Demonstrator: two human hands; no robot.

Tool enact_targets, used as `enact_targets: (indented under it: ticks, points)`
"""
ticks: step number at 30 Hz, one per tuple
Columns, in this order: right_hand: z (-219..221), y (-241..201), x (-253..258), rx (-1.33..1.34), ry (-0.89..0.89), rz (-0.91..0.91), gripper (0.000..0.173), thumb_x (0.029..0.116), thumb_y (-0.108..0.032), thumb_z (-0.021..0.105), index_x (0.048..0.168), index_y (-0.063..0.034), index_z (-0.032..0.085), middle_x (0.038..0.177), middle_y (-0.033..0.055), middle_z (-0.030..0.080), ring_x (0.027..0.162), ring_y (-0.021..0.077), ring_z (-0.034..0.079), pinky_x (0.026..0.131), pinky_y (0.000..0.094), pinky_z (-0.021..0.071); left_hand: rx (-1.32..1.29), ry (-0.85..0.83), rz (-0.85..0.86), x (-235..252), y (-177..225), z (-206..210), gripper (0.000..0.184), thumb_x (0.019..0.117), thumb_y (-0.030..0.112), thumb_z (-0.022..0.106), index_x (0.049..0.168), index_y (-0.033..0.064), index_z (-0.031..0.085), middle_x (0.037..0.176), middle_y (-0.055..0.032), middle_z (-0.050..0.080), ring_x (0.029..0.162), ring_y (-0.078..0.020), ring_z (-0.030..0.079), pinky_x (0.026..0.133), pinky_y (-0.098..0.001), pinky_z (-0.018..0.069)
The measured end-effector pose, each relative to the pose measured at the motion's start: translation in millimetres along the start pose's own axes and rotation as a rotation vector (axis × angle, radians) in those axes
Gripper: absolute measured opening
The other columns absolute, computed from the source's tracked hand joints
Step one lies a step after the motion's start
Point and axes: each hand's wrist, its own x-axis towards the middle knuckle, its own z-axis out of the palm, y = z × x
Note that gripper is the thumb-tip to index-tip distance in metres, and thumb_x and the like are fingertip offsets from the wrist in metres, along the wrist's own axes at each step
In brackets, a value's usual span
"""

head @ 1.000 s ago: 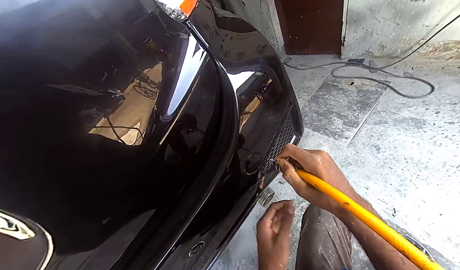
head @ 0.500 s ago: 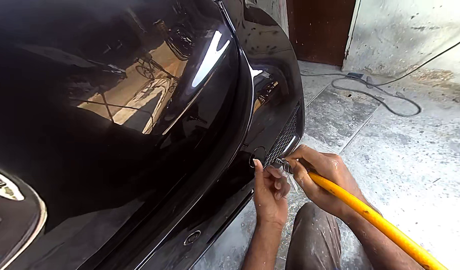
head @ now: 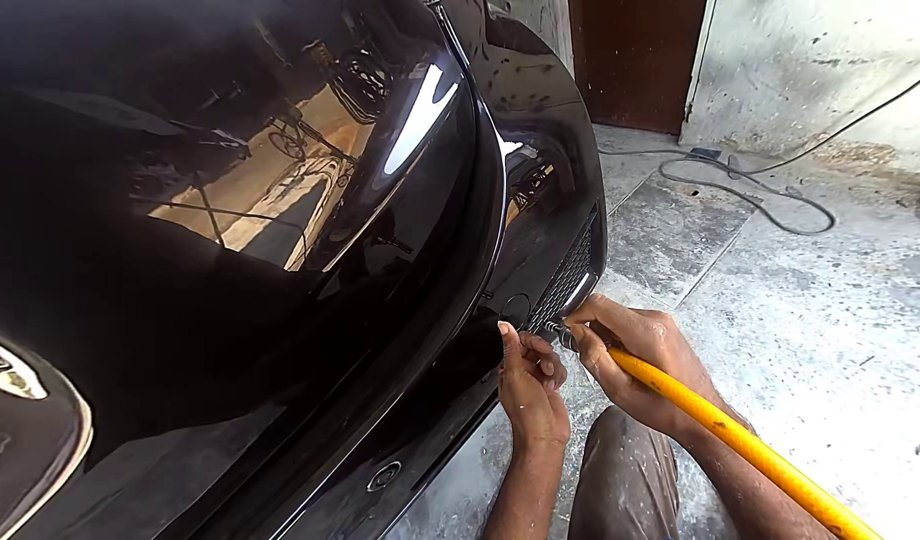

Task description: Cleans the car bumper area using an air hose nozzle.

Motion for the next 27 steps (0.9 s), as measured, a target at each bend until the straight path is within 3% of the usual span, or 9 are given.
enact_targets:
  ticks: [10, 14, 20, 27]
  points:
    - [-4, 5, -2, 0.015, -0.018, -0.001, 0.017, 0.0962, -0.026, 0.055, 0.098, -0.0172, 0.07, 0.063, -0.0116, 0.051, 0.051, 0.0003, 0.046, 0.044, 0.0227, 0.038, -0.204, -0.081, 0.047, 6, -21, 2, 0.053, 0.1087, 0.05, 0.037, 0.076, 0.0155, 0.06, 0.056, 0.0059, 0.048, 0.043, -0.0033, 0.045, 0.044, -0.0172, 0.0395]
    - [-2, 8, -3, 0.032, -0.024, 0.0, 0.017, 0.0961, -0.026, 0.055, 0.097, -0.0176, 0.07, 0.063, -0.0125, 0.052, 0.051, -0.001, 0.047, 0.044, 0.0213, 0.0386, -0.332, -0.115, -0.017, 8, -30, -4, 0.051, 0.1083, 0.05, 0.039, 0.076, 0.0156, 0.06, 0.057, 0.0057, 0.048, 0.045, -0.0042, 0.046, 0.046, -0.0179, 0.0396]
    - [2, 13, -3, 0.037, -0.037, -0.013, 0.018, 0.097, -0.03, 0.054, 0.096, -0.0188, 0.069, 0.063, -0.0134, 0.051, 0.052, -0.0025, 0.046, 0.045, 0.0201, 0.0382, -0.657, -0.411, -0.132, 16, -40, -15, 0.045, 0.1053, 0.049, 0.048, 0.079, 0.0153, 0.063, 0.058, 0.0064, 0.051, 0.047, -0.0038, 0.051, 0.05, -0.0176, 0.0461]
    - [4, 13, -7, 0.084, -0.036, -0.016, 0.019, 0.098, -0.029, 0.053, 0.1, -0.0192, 0.069, 0.066, -0.0138, 0.054, 0.055, -0.004, 0.05, 0.046, 0.0175, 0.042, -0.878, -0.584, -0.174, 20, -46, -16, 0.036, 0.1025, 0.046, 0.055, 0.092, 0.0135, 0.066, 0.06, 0.0065, 0.055, 0.051, -0.0029, 0.057, 0.055, -0.0167, 0.0497]
